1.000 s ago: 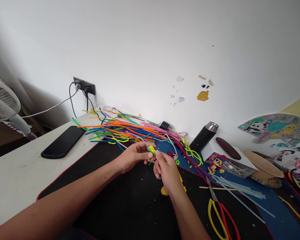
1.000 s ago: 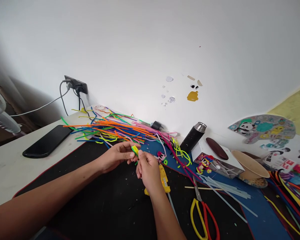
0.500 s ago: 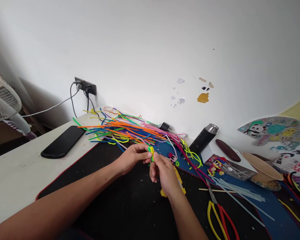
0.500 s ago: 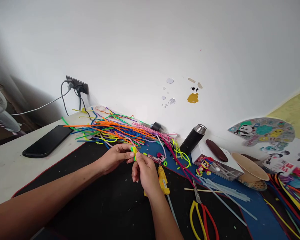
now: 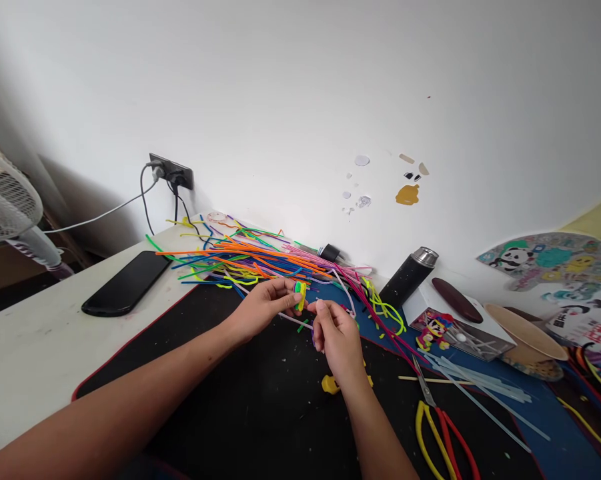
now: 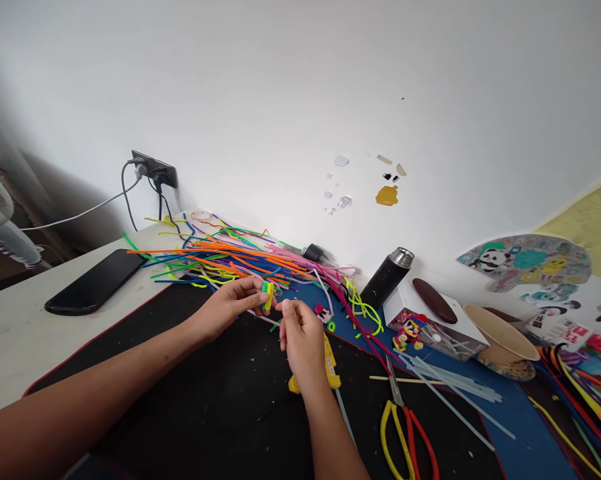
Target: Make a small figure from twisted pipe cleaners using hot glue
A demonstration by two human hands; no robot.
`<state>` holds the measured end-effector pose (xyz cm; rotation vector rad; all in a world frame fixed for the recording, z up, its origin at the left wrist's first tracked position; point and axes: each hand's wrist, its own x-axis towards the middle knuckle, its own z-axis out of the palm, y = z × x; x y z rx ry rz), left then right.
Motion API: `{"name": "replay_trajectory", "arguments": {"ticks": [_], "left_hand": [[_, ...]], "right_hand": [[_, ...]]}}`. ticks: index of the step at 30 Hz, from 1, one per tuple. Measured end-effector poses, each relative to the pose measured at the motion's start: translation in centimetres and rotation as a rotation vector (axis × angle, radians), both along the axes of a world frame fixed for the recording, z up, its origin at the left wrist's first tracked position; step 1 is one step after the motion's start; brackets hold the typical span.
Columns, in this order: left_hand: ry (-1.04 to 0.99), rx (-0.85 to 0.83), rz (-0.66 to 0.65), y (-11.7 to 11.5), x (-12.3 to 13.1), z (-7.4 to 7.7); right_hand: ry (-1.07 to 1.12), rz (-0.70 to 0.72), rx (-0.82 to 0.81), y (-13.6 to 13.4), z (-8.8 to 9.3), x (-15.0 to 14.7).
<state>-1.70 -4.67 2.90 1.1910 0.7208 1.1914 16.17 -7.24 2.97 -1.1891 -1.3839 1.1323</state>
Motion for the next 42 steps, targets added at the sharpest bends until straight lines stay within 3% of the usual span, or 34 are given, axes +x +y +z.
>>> {"name": "replay_trajectory", "arguments": {"ticks": [10,24,35,42], "left_hand": [[0.083,0.018,-0.064,0.2,0.6,-1.5],[0.058,-0.085,-0.153,0.2,0.3,-1.2],[-0.082,-0.228,-0.251,-0.1,0.1,-0.9],[-0.081,-0.237,-0.352,-0.5,0.2,-0.7]], "right_hand": [[0.061,-0.035,0.024,0.1,0.0,0.1],[-0.035,-0.065,0.06,0.2,0.0,0.2],[0.127,0.013,-0.008,0.1,0.3,0.3],[0.153,0.049,-0.064,0.0,0.4,0.1]]}}
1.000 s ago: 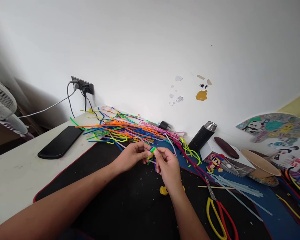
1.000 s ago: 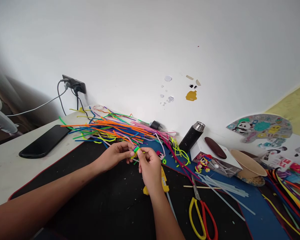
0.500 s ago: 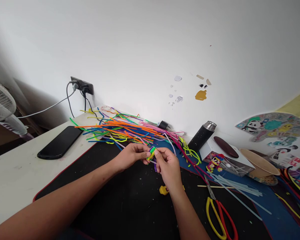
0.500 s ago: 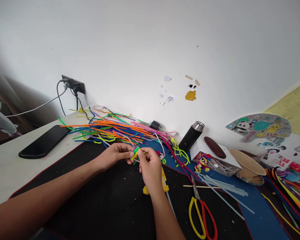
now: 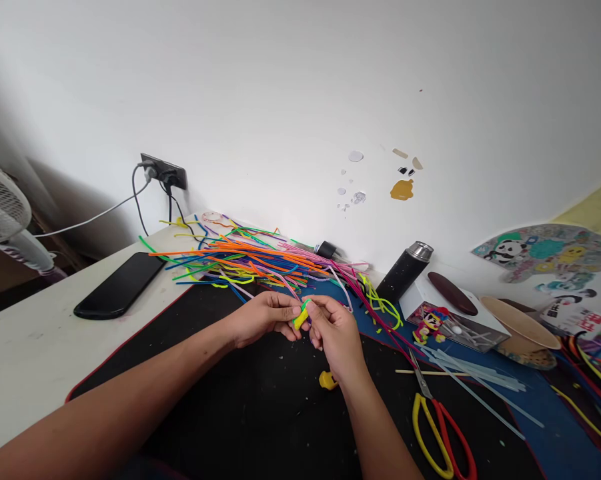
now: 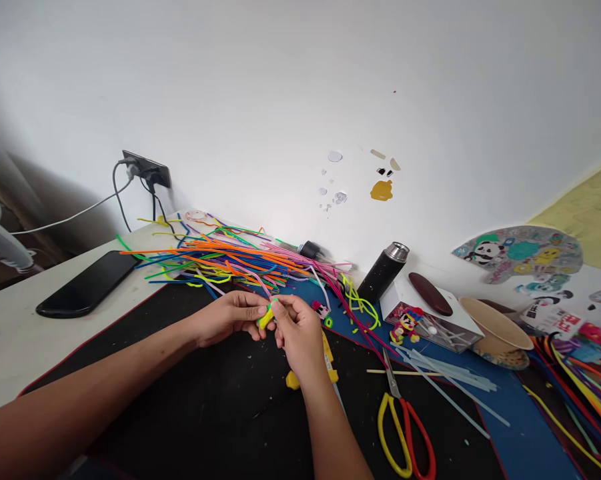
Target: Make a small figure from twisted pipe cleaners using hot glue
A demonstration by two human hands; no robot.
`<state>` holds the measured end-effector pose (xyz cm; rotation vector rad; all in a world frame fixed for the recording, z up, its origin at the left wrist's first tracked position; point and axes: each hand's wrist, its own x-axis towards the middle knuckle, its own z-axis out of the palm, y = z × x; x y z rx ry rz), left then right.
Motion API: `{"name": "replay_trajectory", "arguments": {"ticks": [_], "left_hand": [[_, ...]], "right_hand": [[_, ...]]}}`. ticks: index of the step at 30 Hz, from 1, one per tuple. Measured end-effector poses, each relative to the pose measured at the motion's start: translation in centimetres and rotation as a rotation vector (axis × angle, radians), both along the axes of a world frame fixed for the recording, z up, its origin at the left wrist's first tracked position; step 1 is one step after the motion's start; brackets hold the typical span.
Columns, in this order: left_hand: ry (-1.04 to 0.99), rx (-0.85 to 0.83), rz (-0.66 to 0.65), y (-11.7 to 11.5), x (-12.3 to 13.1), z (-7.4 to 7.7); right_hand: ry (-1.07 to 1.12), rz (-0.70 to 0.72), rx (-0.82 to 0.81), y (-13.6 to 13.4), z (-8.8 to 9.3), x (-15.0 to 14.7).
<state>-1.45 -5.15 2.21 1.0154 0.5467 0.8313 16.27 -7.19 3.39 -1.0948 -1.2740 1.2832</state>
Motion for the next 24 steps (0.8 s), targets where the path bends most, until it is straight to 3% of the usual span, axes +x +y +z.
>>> {"name": "replay_trajectory", "arguments": {"ticks": [10,16,24], "left_hand": [[0.164,0.203,0.006,0.12,0.17,-0.15],[0.168,0.212,0.058,0.1,0.24,-0.49],[0.128,0.176,0.115,0.1,0.07,0.26]], "right_hand": [[-0.028,-0.006,0.062,0.07,-0.63,0.07],[-0.018,0.002,0.049,-0.02,-0.45,-0.12],[0.016,0.032,-0.019,0.0,-0.46,-0.15]]}}
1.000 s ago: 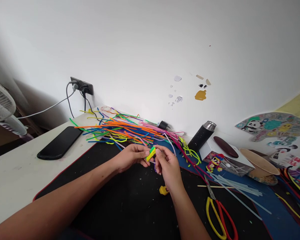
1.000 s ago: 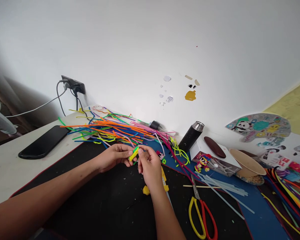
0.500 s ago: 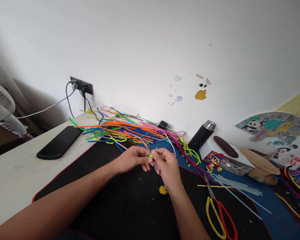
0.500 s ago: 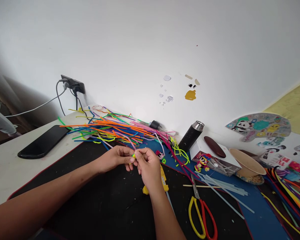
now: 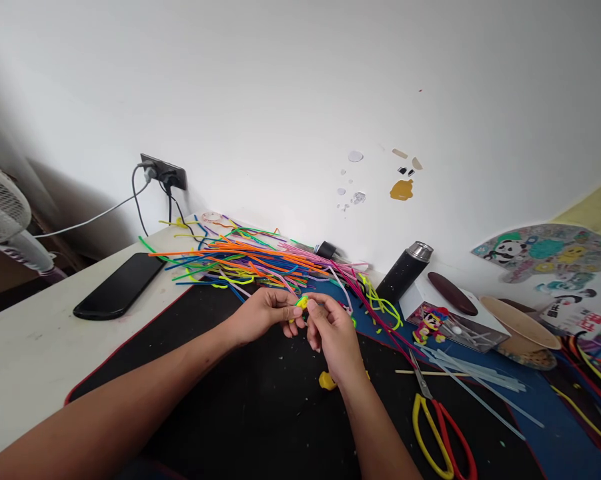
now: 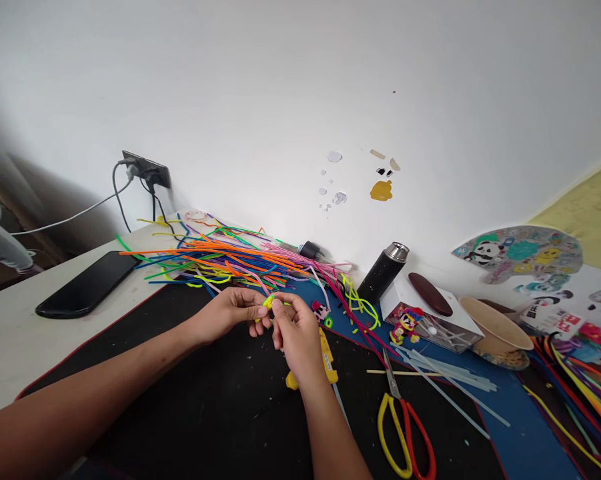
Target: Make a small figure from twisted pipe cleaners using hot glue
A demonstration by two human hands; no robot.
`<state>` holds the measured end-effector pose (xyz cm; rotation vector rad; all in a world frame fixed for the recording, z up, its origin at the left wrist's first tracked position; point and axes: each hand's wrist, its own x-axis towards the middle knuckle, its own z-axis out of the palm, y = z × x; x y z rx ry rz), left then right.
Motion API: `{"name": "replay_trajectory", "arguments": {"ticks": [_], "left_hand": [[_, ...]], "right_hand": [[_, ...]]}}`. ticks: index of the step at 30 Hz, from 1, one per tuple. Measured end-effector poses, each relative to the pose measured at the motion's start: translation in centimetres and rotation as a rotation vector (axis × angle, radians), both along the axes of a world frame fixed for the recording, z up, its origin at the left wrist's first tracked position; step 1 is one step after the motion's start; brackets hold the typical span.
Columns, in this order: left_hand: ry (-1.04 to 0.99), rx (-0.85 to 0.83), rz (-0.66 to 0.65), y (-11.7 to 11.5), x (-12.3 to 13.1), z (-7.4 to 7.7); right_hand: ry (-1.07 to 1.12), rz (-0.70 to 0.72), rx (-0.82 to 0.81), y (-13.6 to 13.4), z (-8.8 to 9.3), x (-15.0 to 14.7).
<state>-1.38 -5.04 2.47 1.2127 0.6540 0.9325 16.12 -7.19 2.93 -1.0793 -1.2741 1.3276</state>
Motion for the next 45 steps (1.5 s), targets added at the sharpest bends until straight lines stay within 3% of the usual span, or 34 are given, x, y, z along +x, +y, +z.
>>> {"name": "replay_trajectory", "arguments": {"ticks": [13,20,25,38,45], "left_hand": [[0.035,-0.013,-0.029,0.2,0.0,-0.9],[0.011,-0.026,-0.005,0.1,0.4,-0.9],[0.007,-0.029,0.017,0.2,0.3,-0.8],[0.056,0.008,-0.019,0.0,0.6,-1.3],[-0.002,-0.05,-0.02,0.0,0.6,-0.7]], "right_hand": [[-0.062,-0.011,0.09,0.0,-0.2,-0.1],[-0.03,-0.051,0.052,0.2,-0.7,-0.2],[0.004,-0.003,-0.016,0.1,-0.4,-0.2],[-0.04,-0.004,0.067,0.1,-0.9,-0.1],[0.044,0.002,0.015,0.1,-0.5,-0.3]]}}
